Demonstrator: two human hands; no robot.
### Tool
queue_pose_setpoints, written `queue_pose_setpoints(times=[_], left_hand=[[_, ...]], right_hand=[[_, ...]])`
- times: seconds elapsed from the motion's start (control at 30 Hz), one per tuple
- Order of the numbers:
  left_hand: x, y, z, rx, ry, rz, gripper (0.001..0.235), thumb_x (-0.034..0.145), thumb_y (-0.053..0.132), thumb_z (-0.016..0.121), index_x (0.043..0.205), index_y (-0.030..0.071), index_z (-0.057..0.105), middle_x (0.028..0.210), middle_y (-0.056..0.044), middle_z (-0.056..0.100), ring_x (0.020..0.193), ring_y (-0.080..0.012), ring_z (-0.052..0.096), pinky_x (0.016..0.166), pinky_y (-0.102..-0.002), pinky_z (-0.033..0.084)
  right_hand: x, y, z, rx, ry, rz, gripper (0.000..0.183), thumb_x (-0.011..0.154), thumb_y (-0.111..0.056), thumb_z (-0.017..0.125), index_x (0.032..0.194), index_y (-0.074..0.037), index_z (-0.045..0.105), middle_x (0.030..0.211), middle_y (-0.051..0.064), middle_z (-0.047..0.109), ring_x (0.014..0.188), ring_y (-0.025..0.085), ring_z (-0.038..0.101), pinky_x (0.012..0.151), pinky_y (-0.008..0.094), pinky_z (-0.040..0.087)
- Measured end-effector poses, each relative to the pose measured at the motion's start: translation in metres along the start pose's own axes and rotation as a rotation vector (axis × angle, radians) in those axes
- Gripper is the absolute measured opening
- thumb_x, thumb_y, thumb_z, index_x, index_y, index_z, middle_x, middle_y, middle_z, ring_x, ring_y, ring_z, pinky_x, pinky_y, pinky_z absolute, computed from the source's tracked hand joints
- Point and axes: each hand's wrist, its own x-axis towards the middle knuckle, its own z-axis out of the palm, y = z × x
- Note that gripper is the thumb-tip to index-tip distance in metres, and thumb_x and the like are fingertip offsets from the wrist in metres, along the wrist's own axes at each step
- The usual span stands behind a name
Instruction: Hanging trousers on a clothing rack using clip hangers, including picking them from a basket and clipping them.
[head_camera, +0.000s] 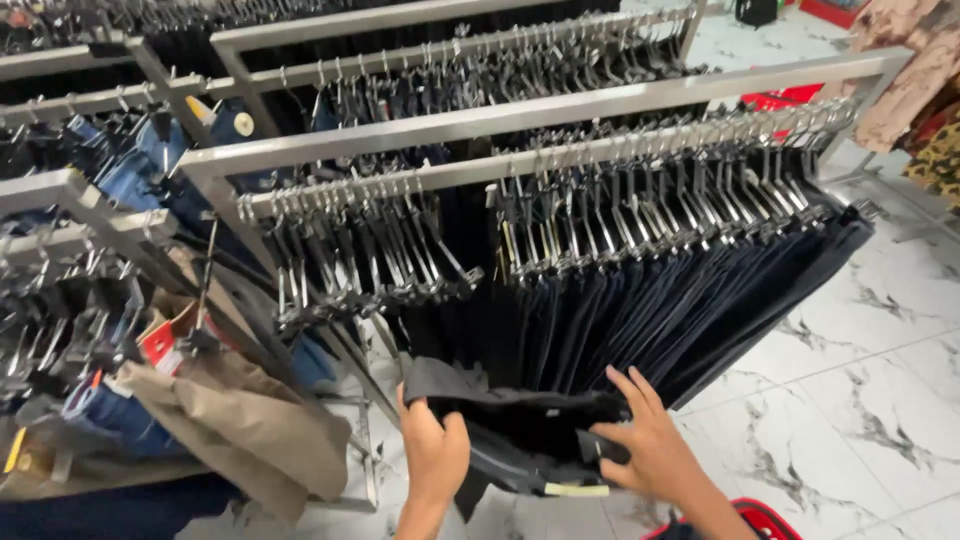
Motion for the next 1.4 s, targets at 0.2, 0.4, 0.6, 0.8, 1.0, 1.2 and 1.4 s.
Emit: queue_pose_setpoints(times=[0.2,0.4,0.6,0.8,1.0,1.2,1.4], left_hand=[[-0.012,0.009,-0.014,-0.099,-0.117,-0.156,0.049,0.075,-0.004,0.042,0.122,-0.002,0.057,0.126,-0.012,0.057,0.107,-0.0262,0.058,0.101,-0.034,0.045],[-0.012,-0.144,-0.031,0.277,-0.186,-0.076,0.042,0.077,0.000,0.050,0.116,-0.011,0.058,0.156,-0.037,0.033,0.145,-0.0483,0.035,0.114,-0.046,0.037],[-0.021,-0.136,-0.080,0.237,-0.090,-0.052,0.054,0.067,-0.002,0.049,0.116,0.002,0.070,0.134,-0.012,0.068,0.112,-0.0372,0.064,0.097,-0.039,0.051],[-0.043,-0.265,-0.043,0.409,-0.773,-0.212,0.093,0.064,0.004,0.050,0.153,0.031,0.045,0.130,-0.015,0.065,0.123,-0.0375,0.060,0.101,-0.036,0.050],[-0.039,-0.125,-0.040,0.097,-0.078,0.123,0.057,0.067,-0.005,0.052,0.123,-0.004,0.067,0.151,-0.020,0.051,0.134,-0.0351,0.056,0.107,-0.039,0.047],[-0.065,-0.322,0.004,0.532,-0.875,-0.111,0.110,0.070,-0.006,0.066,0.159,0.044,0.025,0.150,-0.006,0.047,0.137,-0.0310,0.049,0.112,-0.035,0.039],[-0.054,-0.125,-0.014,0.089,-0.146,-0.090,0.077,0.060,-0.012,0.041,0.129,0.006,0.071,0.151,-0.004,0.055,0.144,-0.0234,0.052,0.113,-0.031,0.041]], right_hand=[[-0.038,0.058,0.156,0.334,-0.237,0.188,0.016,0.074,-0.020,0.064,0.085,-0.010,0.071,0.085,0.007,0.077,0.074,0.030,0.066,0.070,0.036,0.056],[-0.020,0.026,0.152,0.267,-0.450,0.455,0.025,0.069,-0.009,0.068,0.089,-0.018,0.081,0.082,-0.003,0.081,0.072,0.018,0.072,0.073,0.028,0.059],[0.006,-0.013,0.074,0.209,0.121,0.573,0.023,0.078,-0.002,0.064,0.096,-0.011,0.075,0.089,0.000,0.071,0.075,0.020,0.067,0.072,0.030,0.053],[0.000,-0.013,0.102,-0.026,-0.002,0.535,0.024,0.087,-0.033,0.062,0.105,-0.025,0.075,0.091,-0.002,0.074,0.082,0.026,0.071,0.074,0.037,0.057],[0.032,-0.051,0.049,0.336,0.371,0.907,0.030,0.095,-0.021,0.064,0.118,-0.005,0.075,0.103,0.010,0.080,0.089,0.023,0.073,0.078,0.032,0.054],[-0.048,0.073,0.166,0.142,-0.148,0.762,0.037,0.089,-0.043,0.062,0.120,-0.025,0.073,0.110,0.001,0.082,0.099,0.027,0.076,0.085,0.033,0.059],[-0.036,0.040,0.138,0.255,0.511,0.687,0.025,0.084,-0.015,0.074,0.108,-0.014,0.078,0.100,0.000,0.082,0.090,0.016,0.077,0.083,0.027,0.057]])
